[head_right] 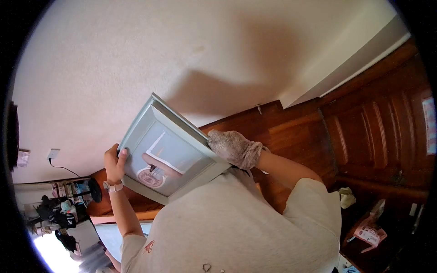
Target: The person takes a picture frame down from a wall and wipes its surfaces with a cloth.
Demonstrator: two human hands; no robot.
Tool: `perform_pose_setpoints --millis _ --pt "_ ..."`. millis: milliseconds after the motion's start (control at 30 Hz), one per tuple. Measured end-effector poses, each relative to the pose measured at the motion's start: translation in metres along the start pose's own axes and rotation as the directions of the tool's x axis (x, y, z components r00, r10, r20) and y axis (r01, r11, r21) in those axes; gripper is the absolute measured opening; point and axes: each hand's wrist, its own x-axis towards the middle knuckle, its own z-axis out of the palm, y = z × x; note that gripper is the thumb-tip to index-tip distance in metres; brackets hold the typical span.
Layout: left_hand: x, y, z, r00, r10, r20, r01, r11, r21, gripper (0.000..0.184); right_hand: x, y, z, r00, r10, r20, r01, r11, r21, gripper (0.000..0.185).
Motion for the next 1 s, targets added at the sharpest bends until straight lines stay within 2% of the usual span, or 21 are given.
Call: perform_pose_setpoints --millis 33,67,133,167,200,233,300,333,400,433,500,533,600,633,667,700,733,833,867,933,1000 --pt "0.003 0.003 -0.004 0.999 0.043 -0.013 -0.043 0.999 -0.005 0.057 0.008 -0.007 -0.003 0.999 -0.030 -0.024 0.027 0.994 -0.109 0.017" --pt "0.006 0.007 -0.007 0.999 0.048 -0.016 -0.048 0.999 -0.001 0.057 0.020 -0.012 -0.005 0.999 -0.034 -0.030 0.030 0.994 -0.109 0.017" --pt "0.010 0.016 -0.014 0.996 0.092 0.004 -0.092 0.994 0.054 0.058 0.043 -0.024 -0.006 0.901 -0.273 -0.338 0.234 0.960 -0.153 0.014" --pt "0.011 0.017 -0.015 0.994 0.106 0.003 -0.106 0.993 0.054 0.059 0.047 -0.044 -0.022 0.961 -0.126 -0.247 0.084 0.981 -0.174 0.014" --pt "0.012 0.020 -0.017 0.994 0.111 -0.004 -0.110 0.993 0.052 0.059 0.058 -0.054 -0.030 0.960 -0.131 -0.249 0.086 0.980 -0.182 0.014" --pt "0.013 0.023 -0.019 0.993 0.121 0.000 -0.121 0.991 0.058 0.060 0.072 -0.063 -0.035 0.960 -0.010 -0.278 0.128 0.904 0.407 0.015" --pt "0.013 0.026 -0.024 0.992 0.126 0.011 -0.126 0.990 0.065 0.060 0.090 -0.075 -0.047 0.968 0.106 -0.228 0.146 0.500 0.854 0.016" --pt "0.013 0.029 -0.026 0.992 0.128 0.013 -0.129 0.988 0.087 0.060 0.095 -0.079 -0.055 0.936 -0.040 -0.350 0.235 0.810 0.537 0.016" --pt "0.012 0.030 -0.028 0.991 0.132 0.006 -0.131 0.985 0.110 0.061 0.101 -0.091 -0.062 0.890 -0.229 -0.394 0.291 0.951 0.105 0.016" --pt "0.010 0.029 -0.025 0.994 0.112 -0.011 -0.110 0.987 0.116 0.061 0.103 -0.096 -0.060 0.866 -0.350 -0.358 0.256 0.924 -0.284 0.017" --pt "0.006 0.027 -0.024 0.996 0.081 -0.031 -0.077 0.990 0.122 0.061 0.109 -0.099 -0.055 0.850 -0.454 -0.269 0.203 0.752 -0.627 0.018" --pt "0.004 0.028 -0.023 0.993 0.109 -0.055 -0.100 0.983 0.157 0.061 0.112 -0.096 -0.048 0.955 -0.256 -0.151 0.078 0.706 -0.704 0.019" --pt "0.003 0.028 -0.024 0.990 0.117 -0.075 -0.101 0.977 0.189 0.060 0.114 -0.090 -0.038 0.999 -0.029 -0.031 -0.006 0.624 -0.781 0.019" --pt "0.003 0.030 -0.025 0.986 0.148 -0.079 -0.128 0.970 0.208 0.060 0.107 -0.085 -0.036 0.929 -0.288 -0.234 0.096 0.795 -0.599 0.019" --pt "0.003 0.031 -0.026 0.981 0.175 -0.083 -0.153 0.962 0.224 0.059 0.101 -0.083 -0.036 0.762 -0.445 -0.470 0.265 0.877 -0.401 0.020" --pt "0.004 0.031 -0.027 0.979 0.188 -0.080 -0.162 0.953 0.254 0.058 0.096 -0.096 -0.038 0.871 -0.183 -0.456 0.106 0.976 -0.190 0.021" --pt "0.004 0.032 -0.029 0.979 0.182 -0.088 -0.155 0.955 0.251 0.058 0.094 -0.093 -0.034 0.873 -0.190 -0.449 0.111 0.974 -0.196 0.021" --pt "0.004 0.032 -0.030 0.976 0.201 -0.085 -0.170 0.944 0.282 0.058 0.081 -0.071 -0.014 0.821 -0.123 -0.557 0.142 0.990 -0.009 0.022" --pt "0.002 0.033 -0.031 0.975 0.204 -0.087 -0.172 0.943 0.284 0.058 0.067 -0.072 -0.006 0.875 0.109 -0.472 -0.067 0.992 0.106 0.025" --pt "-0.002 0.033 -0.029 0.994 0.088 -0.071 -0.068 0.968 0.241 0.057 0.031 -0.051 0.017 0.896 0.272 -0.351 -0.235 0.961 0.145 0.032" --pt "-0.004 0.037 -0.030 0.995 0.075 -0.072 -0.056 0.970 0.238 0.057 0.001 -0.030 0.031 0.920 0.204 -0.334 -0.184 0.979 0.092 0.037"
